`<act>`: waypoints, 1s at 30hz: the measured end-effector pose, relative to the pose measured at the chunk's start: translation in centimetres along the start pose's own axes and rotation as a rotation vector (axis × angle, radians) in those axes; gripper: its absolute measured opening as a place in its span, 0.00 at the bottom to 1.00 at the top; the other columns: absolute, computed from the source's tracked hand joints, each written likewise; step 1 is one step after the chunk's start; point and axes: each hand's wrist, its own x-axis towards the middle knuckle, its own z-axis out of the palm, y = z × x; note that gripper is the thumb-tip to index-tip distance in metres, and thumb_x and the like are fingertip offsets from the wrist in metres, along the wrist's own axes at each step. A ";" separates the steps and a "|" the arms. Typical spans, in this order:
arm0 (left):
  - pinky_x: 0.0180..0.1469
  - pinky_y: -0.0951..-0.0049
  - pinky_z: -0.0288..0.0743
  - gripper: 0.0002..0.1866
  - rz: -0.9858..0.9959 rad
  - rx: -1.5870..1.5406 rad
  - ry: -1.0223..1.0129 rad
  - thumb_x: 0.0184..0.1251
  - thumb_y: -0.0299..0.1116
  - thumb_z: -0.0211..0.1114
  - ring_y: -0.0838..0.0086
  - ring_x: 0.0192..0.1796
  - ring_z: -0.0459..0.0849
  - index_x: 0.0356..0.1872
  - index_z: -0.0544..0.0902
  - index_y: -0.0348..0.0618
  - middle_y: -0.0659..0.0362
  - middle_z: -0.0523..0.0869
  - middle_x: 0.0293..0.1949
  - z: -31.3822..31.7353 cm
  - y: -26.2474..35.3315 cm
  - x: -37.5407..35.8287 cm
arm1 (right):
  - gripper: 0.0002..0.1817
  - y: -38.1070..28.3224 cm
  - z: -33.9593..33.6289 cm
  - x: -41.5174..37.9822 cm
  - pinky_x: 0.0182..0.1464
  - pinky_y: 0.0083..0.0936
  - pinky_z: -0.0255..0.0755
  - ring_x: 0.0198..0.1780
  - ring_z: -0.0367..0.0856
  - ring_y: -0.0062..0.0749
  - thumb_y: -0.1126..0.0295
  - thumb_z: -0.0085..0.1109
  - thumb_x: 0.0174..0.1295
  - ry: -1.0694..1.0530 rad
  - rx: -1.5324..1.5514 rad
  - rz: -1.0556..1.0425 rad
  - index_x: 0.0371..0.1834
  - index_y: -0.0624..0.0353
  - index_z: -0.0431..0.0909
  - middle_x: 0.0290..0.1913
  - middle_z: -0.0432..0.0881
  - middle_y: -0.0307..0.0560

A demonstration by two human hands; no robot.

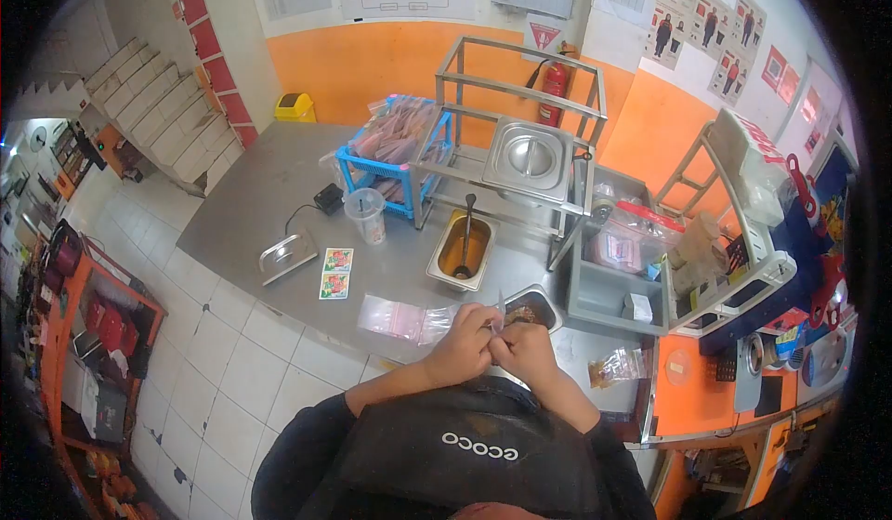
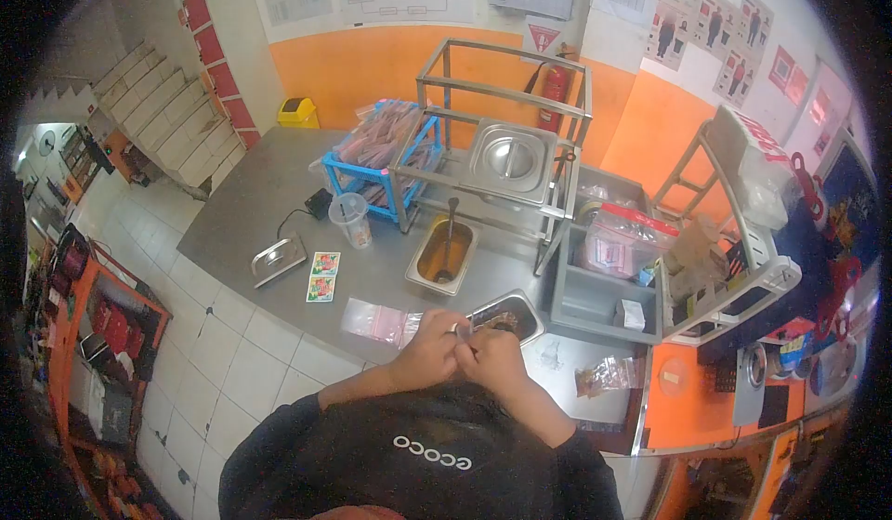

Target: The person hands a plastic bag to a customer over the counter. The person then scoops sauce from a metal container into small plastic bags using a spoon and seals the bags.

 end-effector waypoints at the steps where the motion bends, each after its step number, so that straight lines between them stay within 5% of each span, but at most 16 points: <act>1: 0.54 0.57 0.64 0.07 0.002 0.030 0.033 0.41 0.22 0.63 0.52 0.52 0.69 0.25 0.75 0.33 0.49 0.73 0.49 0.3 -0.5 -0.1 | 0.12 -0.1 0.0 0.1 0.27 0.38 0.72 0.21 0.77 0.49 0.67 0.56 0.48 0.033 -0.045 0.011 0.13 0.63 0.75 0.18 0.76 0.56; 5: 0.56 0.52 0.61 0.07 -0.162 0.182 0.057 0.40 0.26 0.64 0.51 0.55 0.67 0.20 0.74 0.36 0.49 0.71 0.51 -0.3 -1.5 0.3 | 0.13 0.9 -0.1 0.2 0.27 0.38 0.71 0.21 0.76 0.49 0.66 0.57 0.48 0.093 -0.179 0.086 0.12 0.63 0.75 0.17 0.76 0.55; 8: 0.60 0.44 0.53 0.15 -0.281 0.248 -0.089 0.39 0.32 0.66 0.49 0.58 0.64 0.32 0.77 0.38 0.49 0.72 0.52 -2.0 0.0 1.3 | 0.11 0.7 -0.4 0.2 0.25 0.36 0.70 0.20 0.76 0.48 0.67 0.56 0.47 0.042 -0.136 0.124 0.14 0.62 0.76 0.17 0.76 0.54; 11: 0.63 0.40 0.45 0.22 -0.109 -0.002 -0.094 0.39 0.37 0.68 0.50 0.59 0.62 0.39 0.75 0.41 0.50 0.71 0.53 -3.4 1.6 2.4 | 0.09 0.8 -1.8 0.4 0.24 0.33 0.69 0.18 0.75 0.44 0.68 0.56 0.47 -0.127 0.100 0.166 0.16 0.61 0.77 0.16 0.75 0.51; 14: 0.65 0.42 0.44 0.26 -0.033 0.163 -0.231 0.39 0.39 0.69 0.52 0.58 0.65 0.42 0.72 0.42 0.51 0.73 0.48 -2.9 1.2 1.9 | 0.08 0.9 -2.0 0.2 0.25 0.30 0.69 0.19 0.74 0.39 0.69 0.56 0.47 -0.259 0.264 0.172 0.18 0.61 0.77 0.17 0.75 0.49; 17: 0.61 0.47 0.52 0.30 -0.090 0.192 -0.319 0.33 0.40 0.72 0.55 0.54 0.68 0.41 0.71 0.40 0.51 0.72 0.44 -1.7 -0.3 1.3 | 0.08 0.8 -1.5 0.3 0.26 0.28 0.69 0.21 0.75 0.35 0.68 0.59 0.47 -0.169 0.262 0.143 0.20 0.61 0.77 0.18 0.75 0.48; 22: 0.51 0.58 0.60 0.24 -0.178 0.270 -0.170 0.35 0.39 0.69 0.57 0.47 0.70 0.36 0.71 0.41 0.51 0.72 0.41 -0.8 -0.4 1.7 | 0.08 -0.4 -1.0 0.4 0.29 0.28 0.71 0.23 0.77 0.36 0.67 0.65 0.48 0.141 0.221 0.214 0.25 0.59 0.79 0.21 0.77 0.48; 25: 0.47 0.61 0.61 0.22 -0.143 0.384 -0.139 0.37 0.38 0.68 0.57 0.45 0.69 0.36 0.72 0.41 0.51 0.71 0.42 -0.3 -0.6 1.7 | 0.07 0.3 0.0 0.4 0.30 0.26 0.72 0.25 0.79 0.35 0.68 0.66 0.49 0.034 0.209 -0.021 0.29 0.58 0.81 0.23 0.80 0.47; 30: 0.49 0.60 0.62 0.26 -0.032 0.258 -0.117 0.37 0.37 0.69 0.56 0.47 0.68 0.43 0.74 0.43 0.51 0.70 0.45 -0.9 -1.0 1.6 | 0.08 0.4 -1.0 0.8 0.31 0.21 0.72 0.26 0.79 0.24 0.69 0.65 0.50 -0.220 0.312 0.243 0.33 0.56 0.82 0.22 0.81 0.41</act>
